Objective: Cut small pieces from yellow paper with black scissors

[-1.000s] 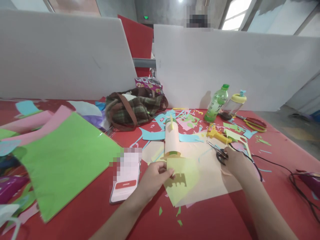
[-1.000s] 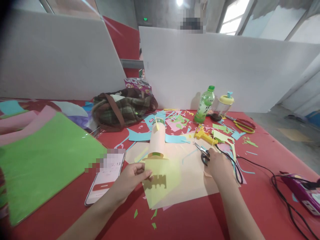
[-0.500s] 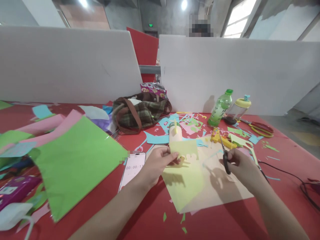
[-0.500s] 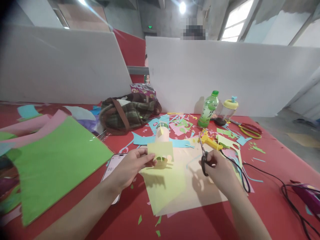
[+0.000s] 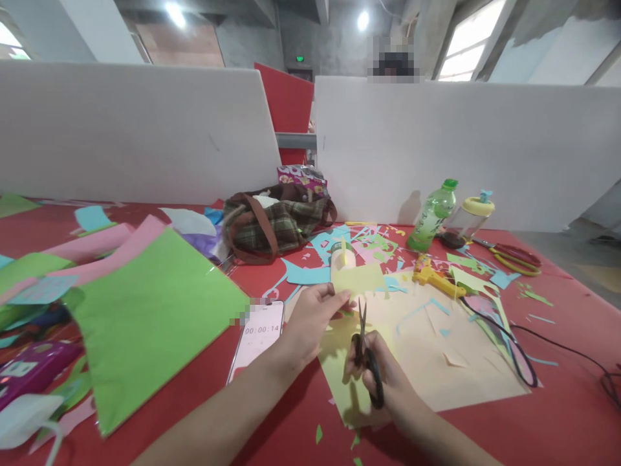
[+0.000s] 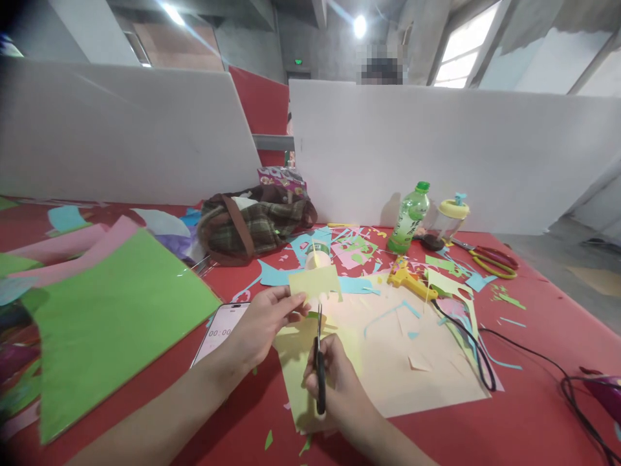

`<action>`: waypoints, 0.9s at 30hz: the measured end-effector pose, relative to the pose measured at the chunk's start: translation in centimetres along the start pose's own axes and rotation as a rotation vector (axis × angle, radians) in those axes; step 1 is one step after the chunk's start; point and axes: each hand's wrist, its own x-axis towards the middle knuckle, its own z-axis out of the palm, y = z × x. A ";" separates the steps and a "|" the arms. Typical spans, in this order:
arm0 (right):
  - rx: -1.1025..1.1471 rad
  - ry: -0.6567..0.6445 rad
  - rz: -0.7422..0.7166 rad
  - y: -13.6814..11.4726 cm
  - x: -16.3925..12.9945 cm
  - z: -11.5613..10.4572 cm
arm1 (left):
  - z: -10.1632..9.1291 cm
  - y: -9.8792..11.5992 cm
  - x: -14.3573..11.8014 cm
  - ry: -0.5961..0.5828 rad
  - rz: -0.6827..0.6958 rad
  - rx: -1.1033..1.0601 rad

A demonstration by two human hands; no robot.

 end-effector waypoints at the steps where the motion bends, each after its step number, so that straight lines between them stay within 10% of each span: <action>1: 0.005 -0.004 0.008 0.1 -0.1 -0.2 | 0.1 -0.2 0.0 0.003 0.017 0.034; 27: 0.016 -0.002 -0.007 -0.6 -0.6 -1.4 | 1.1 -1.1 -0.6 -0.076 0.026 0.272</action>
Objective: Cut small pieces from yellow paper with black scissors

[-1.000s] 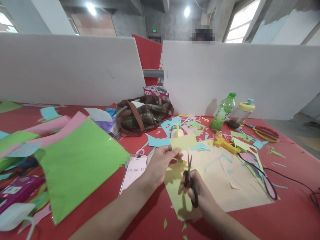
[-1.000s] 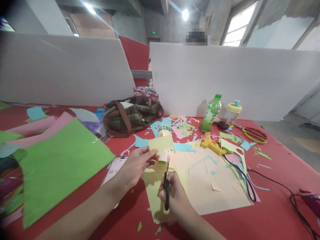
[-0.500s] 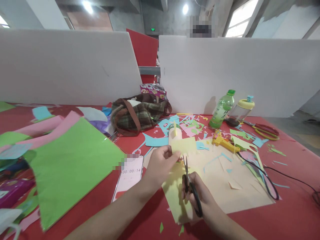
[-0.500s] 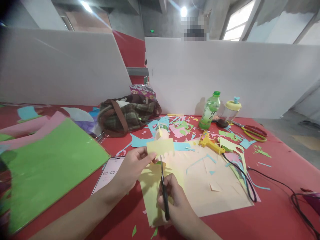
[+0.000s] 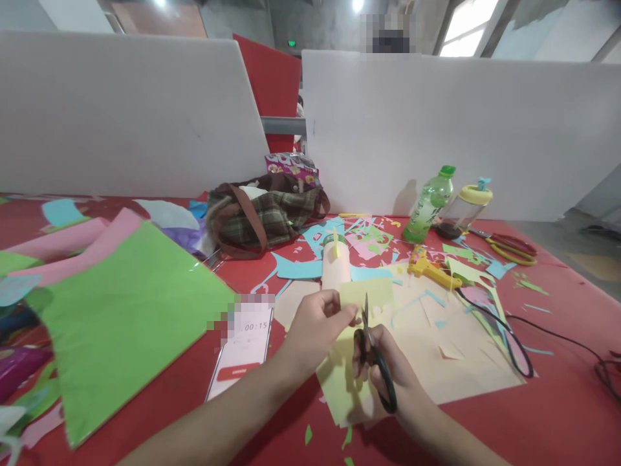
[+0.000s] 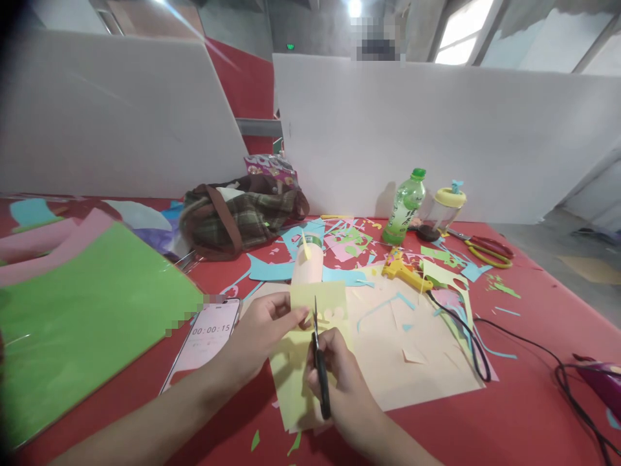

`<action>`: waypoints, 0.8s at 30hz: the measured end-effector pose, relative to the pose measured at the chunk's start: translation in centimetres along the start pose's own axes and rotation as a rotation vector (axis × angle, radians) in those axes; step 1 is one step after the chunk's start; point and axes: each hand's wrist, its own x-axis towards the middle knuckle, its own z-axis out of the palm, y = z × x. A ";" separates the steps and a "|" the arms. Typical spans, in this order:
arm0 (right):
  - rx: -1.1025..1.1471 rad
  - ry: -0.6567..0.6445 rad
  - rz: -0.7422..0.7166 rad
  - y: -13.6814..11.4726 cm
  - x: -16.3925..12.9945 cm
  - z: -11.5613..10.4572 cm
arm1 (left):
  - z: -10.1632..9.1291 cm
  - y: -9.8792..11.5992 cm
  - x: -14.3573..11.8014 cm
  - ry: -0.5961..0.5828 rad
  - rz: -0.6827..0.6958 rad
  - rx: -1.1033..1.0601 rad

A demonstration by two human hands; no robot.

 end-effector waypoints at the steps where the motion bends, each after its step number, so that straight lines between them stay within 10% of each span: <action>1: 0.002 -0.001 0.004 0.0 0.0 0.0 | 0.0 -0.1 0.0 -0.001 0.006 -0.002; 24: -0.012 0.020 -0.036 0.2 -0.2 0.1 | 1.0 -0.7 -0.6 0.003 -0.013 -0.120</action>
